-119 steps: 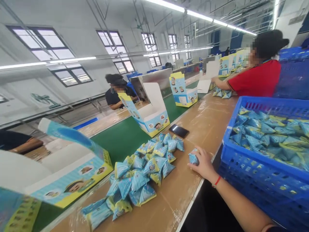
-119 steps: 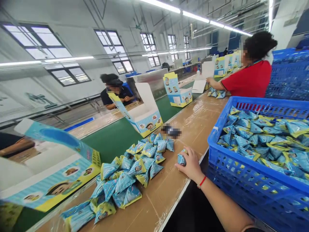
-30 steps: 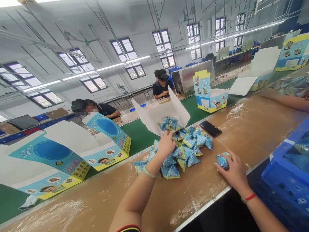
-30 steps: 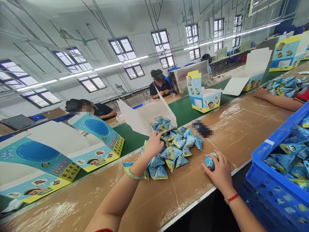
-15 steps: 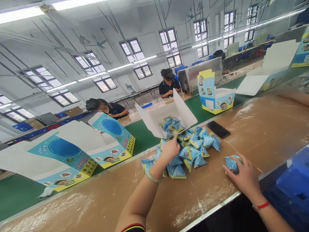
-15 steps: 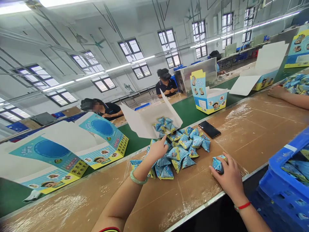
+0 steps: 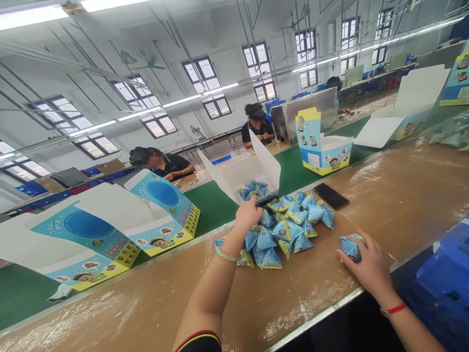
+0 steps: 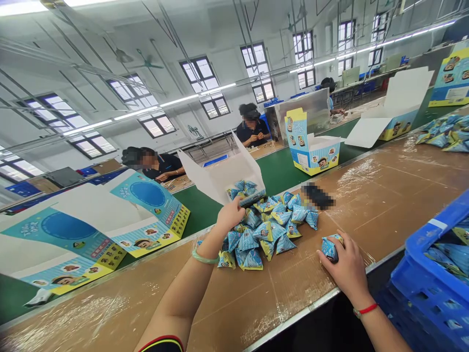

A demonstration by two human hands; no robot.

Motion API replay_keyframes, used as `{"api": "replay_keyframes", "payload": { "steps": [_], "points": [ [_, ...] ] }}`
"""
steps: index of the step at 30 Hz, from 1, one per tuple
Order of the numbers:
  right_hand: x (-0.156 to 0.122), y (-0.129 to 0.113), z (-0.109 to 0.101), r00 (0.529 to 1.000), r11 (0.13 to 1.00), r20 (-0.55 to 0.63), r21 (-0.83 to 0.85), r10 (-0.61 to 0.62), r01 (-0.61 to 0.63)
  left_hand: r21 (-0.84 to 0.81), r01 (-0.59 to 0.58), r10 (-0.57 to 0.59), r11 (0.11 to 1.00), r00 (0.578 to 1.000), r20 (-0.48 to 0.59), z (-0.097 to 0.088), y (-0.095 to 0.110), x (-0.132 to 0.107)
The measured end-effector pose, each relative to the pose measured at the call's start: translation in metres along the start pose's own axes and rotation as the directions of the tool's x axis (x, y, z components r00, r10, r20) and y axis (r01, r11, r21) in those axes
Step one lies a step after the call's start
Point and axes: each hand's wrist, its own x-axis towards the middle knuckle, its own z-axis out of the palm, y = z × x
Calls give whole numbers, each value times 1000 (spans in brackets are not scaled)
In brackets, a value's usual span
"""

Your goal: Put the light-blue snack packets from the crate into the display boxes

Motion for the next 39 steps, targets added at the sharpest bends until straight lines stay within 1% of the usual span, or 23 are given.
{"api": "replay_keyframes", "payload": {
  "steps": [3, 6, 9, 11, 15, 19, 22, 24, 26, 28, 29, 30, 31, 32, 33, 34, 35, 36, 37, 38, 39],
  "points": [
    [-2, -5, -3, 1000, 1000, 12, -1, 12, -12, -37, 28, -29, 999, 999, -22, -10, -13, 15],
    [-3, -7, -4, 999, 1000, 29, 3, 23, -23, -69, 87, -90, 994, 995, -46, -19, -23, 32],
    [-3, -7, -4, 999, 1000, 30, 11, 28, -28, -111, 142, -151, 984, 986, -74, -25, -30, 49],
    [-3, -7, -3, 999, 999, 26, 16, 32, -32, -149, 158, -171, 976, 981, -86, -27, -33, 56],
    [-4, -7, -2, 999, 999, 16, 21, 30, -30, -252, 114, -146, 961, 983, -111, -21, -37, 61],
    [-2, -9, -6, 999, 999, 14, 25, 38, -38, -381, 22, -99, 924, 978, -183, -6, -43, 50],
    [2, -10, -11, 999, 999, 28, 29, 42, -42, -464, -19, -94, 886, 971, -220, -1, -53, 32],
    [3, -10, -13, 998, 999, 39, 29, 40, -41, -518, -27, -113, 855, 965, -238, 0, -61, 9],
    [4, -9, -14, 998, 998, 38, 29, 46, -47, -570, -35, -148, 821, 951, -270, 0, -66, -25],
    [3, -8, -14, 998, 998, 35, 39, 54, -55, -628, -81, -127, 774, 952, -279, 5, -61, -72],
    [2, -8, -14, 998, 997, 36, 49, 59, -61, -659, -125, -67, 742, 964, -258, 10, -55, -98],
    [1, -7, -13, 997, 996, 38, 65, 67, -69, -724, -203, 90, 660, 977, -192, 17, -45, -124],
    [1, -6, -12, 996, 993, 42, 86, 80, -83, -770, -257, 298, 584, 950, -92, 26, -33, -149],
    [1, -6, -11, 994, 988, 48, 115, 102, -107, -797, -308, 511, 520, 859, 1, 36, -19, -170],
    [2, -5, -10, 990, 978, 53, 154, 134, -140, -812, -369, 699, 453, 712, 66, 47, -2, -188],
    [5, -4, -10, 983, 962, 56, 203, 176, -184, -814, -449, 851, 369, 514, 103, 59, 16, -202],
    [9, -4, -9, 973, 938, 58, 258, 223, -230, -782, -560, 946, 273, 304, 113, 71, 36, -211],
    [14, -4, -10, 962, 910, 53, 315, 268, -271, -719, -667, 980, 196, 161, 117, 84, 56, -217],
    [20, -5, -10, 952, 880, 43, 372, 303, -297, -653, -747, 990, 128, 53, 133, 97, 77, -220],
    [29, -7, -12, 944, 849, 25, 431, 329, -307, -584, -809, 986, 65, -38, 162, 109, 96, -221],
    [39, -10, -13, 937, 815, 2, 493, 348, -304, -515, -857, 974, 17, -102, 202, 120, 114, -221]
  ]
}}
